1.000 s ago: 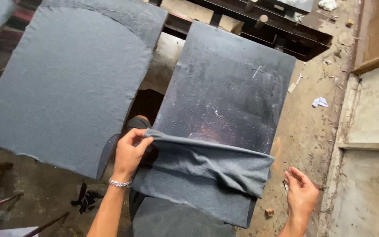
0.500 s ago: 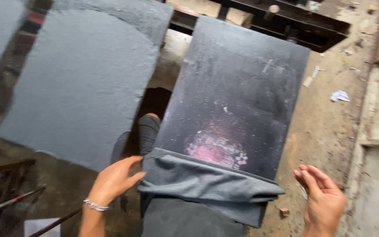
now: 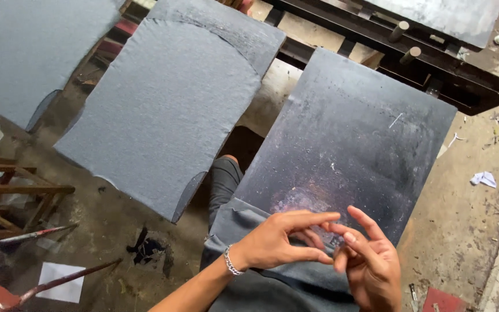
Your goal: Placing and smoothing fabric pieces onto printing boards in preparation for screen printing.
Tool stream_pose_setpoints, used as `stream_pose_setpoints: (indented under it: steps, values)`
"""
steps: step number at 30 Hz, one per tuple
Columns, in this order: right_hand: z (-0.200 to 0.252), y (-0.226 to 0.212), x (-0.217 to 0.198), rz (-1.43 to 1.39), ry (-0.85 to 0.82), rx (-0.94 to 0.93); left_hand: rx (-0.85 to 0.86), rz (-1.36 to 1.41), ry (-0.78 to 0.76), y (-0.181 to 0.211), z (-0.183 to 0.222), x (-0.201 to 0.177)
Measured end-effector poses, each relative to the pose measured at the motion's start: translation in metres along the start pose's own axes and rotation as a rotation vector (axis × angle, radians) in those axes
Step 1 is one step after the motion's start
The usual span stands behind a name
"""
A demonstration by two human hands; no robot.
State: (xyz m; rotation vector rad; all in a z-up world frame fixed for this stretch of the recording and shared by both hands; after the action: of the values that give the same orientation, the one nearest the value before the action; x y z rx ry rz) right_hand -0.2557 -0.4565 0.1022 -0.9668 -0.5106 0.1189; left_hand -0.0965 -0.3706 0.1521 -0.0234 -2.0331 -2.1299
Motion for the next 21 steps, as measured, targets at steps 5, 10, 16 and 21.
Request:
stream_pose_setpoints:
  steps: [5, 10, 16, 21]
  values:
    - [0.001, 0.009, 0.016, -0.003, -0.088, 0.087, -0.183, 0.240, -0.031, -0.012, 0.002, 0.005]
    - [0.002, 0.010, 0.024, 0.099, 0.004, 0.088, -0.243, 0.418, 0.134, -0.044, -0.001, 0.002]
    - [-0.013, 0.027, -0.012, 0.248, 0.051, 0.040, -0.262, 0.216, 0.165, -0.045, 0.016, -0.032]
    - [-0.030, 0.014, -0.078, 0.456, 0.216, -0.258, -0.460, -0.096, 0.401, -0.032, 0.083, -0.129]
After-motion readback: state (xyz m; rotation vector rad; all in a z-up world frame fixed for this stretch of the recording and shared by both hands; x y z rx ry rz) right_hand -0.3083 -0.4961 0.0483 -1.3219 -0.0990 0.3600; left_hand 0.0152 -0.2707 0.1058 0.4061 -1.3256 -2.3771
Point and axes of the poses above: each hand's wrist, its own z-axis away from the middle knuckle, its own x-axis out of the palm, y = z × x, the point moved 7 cm from there along -z, towards the middle knuckle, and after that the axes turned 2 degrees about y, right-handed, at the moved point
